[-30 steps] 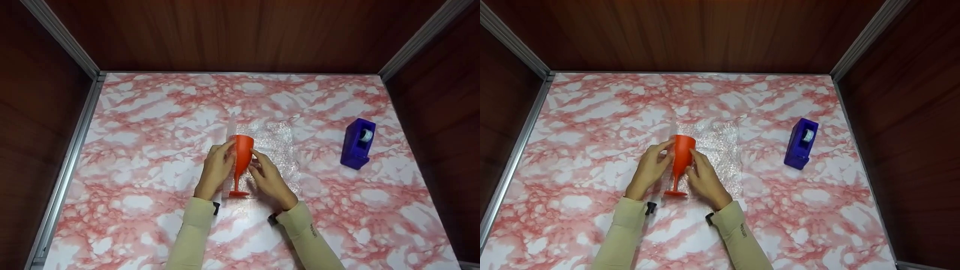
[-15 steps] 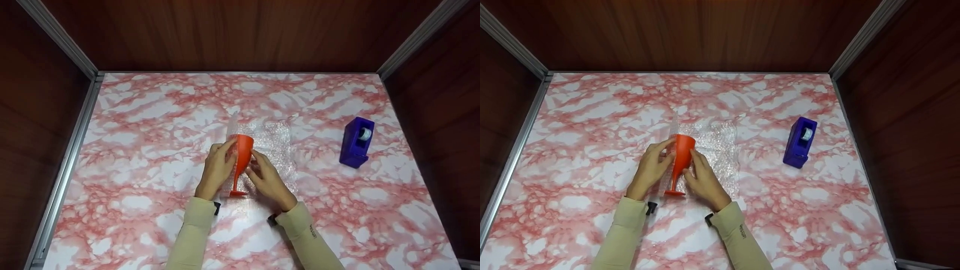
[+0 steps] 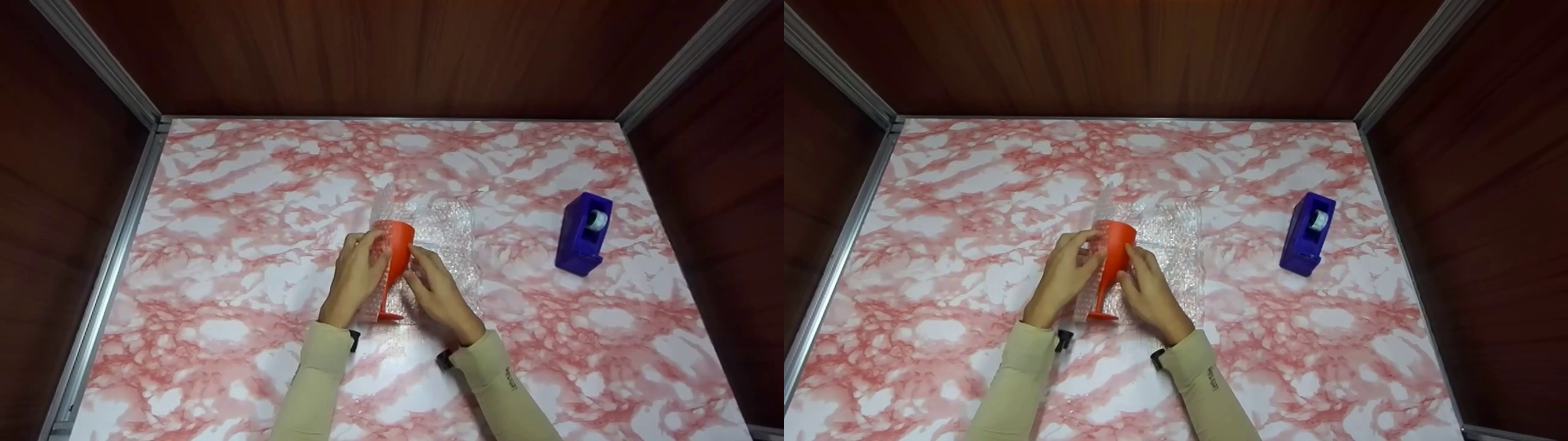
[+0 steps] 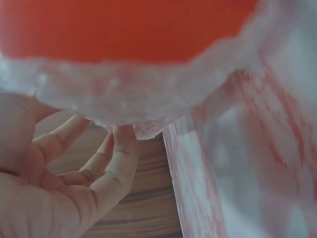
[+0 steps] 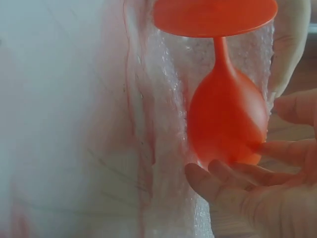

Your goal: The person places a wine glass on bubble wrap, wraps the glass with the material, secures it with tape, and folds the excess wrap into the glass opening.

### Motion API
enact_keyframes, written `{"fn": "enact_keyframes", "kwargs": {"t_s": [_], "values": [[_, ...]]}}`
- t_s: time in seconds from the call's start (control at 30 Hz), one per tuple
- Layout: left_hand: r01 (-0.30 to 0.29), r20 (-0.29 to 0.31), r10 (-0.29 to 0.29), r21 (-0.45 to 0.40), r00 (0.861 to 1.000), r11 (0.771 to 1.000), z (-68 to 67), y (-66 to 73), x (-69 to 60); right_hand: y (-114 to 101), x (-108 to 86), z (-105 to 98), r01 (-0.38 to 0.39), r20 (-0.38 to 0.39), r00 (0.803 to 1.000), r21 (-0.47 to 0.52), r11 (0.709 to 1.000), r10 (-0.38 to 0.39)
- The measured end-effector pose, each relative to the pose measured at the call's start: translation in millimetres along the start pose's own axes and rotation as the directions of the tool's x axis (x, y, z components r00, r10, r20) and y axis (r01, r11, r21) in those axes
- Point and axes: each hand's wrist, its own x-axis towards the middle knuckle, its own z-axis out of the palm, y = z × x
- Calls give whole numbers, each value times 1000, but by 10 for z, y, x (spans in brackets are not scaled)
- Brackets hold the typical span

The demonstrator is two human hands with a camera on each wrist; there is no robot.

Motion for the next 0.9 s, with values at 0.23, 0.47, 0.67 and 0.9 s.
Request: {"fn": "enact_keyframes", "kwargs": {"t_s": [0.23, 0.47, 0.67, 0.9], "values": [[-47, -13, 47, 6, 999, 999, 4, -5, -9, -9, 2, -27, 23, 5, 1000, -45, 999, -22], [-80, 34, 80, -4, 996, 997, -18, -25, -5, 15, -7, -47, -9, 53, 999, 23, 1000, 7], [-66, 45, 67, -39, 997, 997, 2, -42, -9, 14, -15, -53, -45, 72, 996, 10, 999, 44], [-66, 32, 68, -40, 997, 997, 31, -50, -7, 32, 0, -62, -2, 34, 999, 30, 1000, 1]]}}
